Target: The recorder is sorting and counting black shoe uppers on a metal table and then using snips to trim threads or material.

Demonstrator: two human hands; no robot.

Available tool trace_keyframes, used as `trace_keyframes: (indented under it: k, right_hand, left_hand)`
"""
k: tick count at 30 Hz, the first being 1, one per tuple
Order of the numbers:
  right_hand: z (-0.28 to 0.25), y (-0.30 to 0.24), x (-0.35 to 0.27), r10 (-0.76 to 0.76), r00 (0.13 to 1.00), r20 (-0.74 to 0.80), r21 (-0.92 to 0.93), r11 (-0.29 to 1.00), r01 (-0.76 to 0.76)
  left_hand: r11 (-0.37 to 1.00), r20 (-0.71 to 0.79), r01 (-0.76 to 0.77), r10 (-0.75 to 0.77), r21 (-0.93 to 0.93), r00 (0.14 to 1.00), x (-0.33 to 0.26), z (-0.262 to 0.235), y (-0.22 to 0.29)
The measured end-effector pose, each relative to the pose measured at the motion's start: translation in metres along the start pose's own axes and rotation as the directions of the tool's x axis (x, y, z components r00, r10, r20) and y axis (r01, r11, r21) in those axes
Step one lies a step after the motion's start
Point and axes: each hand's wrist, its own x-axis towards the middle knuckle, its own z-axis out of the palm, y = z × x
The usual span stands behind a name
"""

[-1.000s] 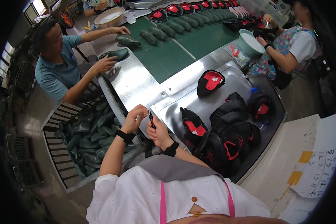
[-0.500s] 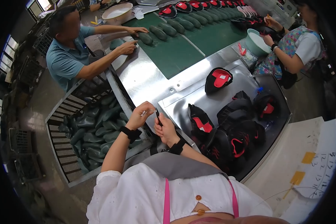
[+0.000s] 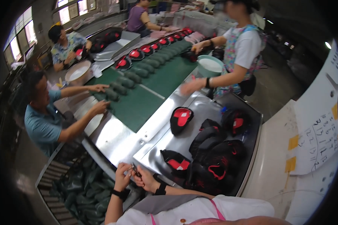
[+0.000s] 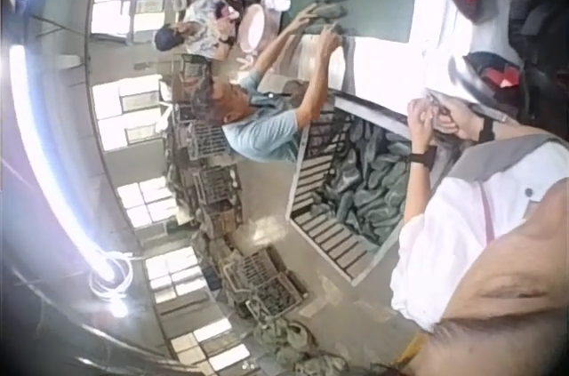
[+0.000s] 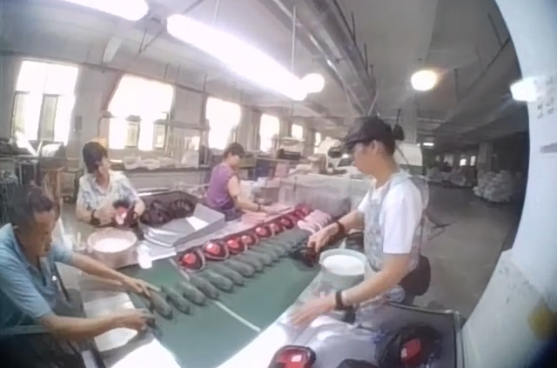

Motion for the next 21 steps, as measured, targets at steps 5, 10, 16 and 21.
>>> trace_keyframes:
  k: [5, 10, 16, 21]
  right_hand:
    - [0.005, -0.013, 0.0, 0.044, 0.999, 0.002, 0.045, 0.998, -0.044]
    - [0.012, -0.019, 0.0, 0.025, 0.997, 0.076, 0.104, 0.994, -0.032]
    - [0.009, -0.026, 0.0, -0.02, 1.0, 0.014, 0.161, 0.987, 0.018]
    - [0.012, -0.02, -0.007, 0.003, 0.999, -0.032, 0.103, 0.995, 0.0]
  left_hand:
    - [0.982, 0.055, 0.126, -0.119, -0.14, 0.991, 0.006, 0.002, -0.011]
    - [0.977, 0.095, 0.115, -0.099, -0.179, 0.991, 0.02, 0.001, 0.014]
    - [0.998, 0.072, -0.029, 0.033, -0.064, 0.997, 0.038, 0.011, 0.043]
    - [0.998, 0.065, -0.055, 0.053, 0.03, 0.996, 0.028, 0.012, 0.042]
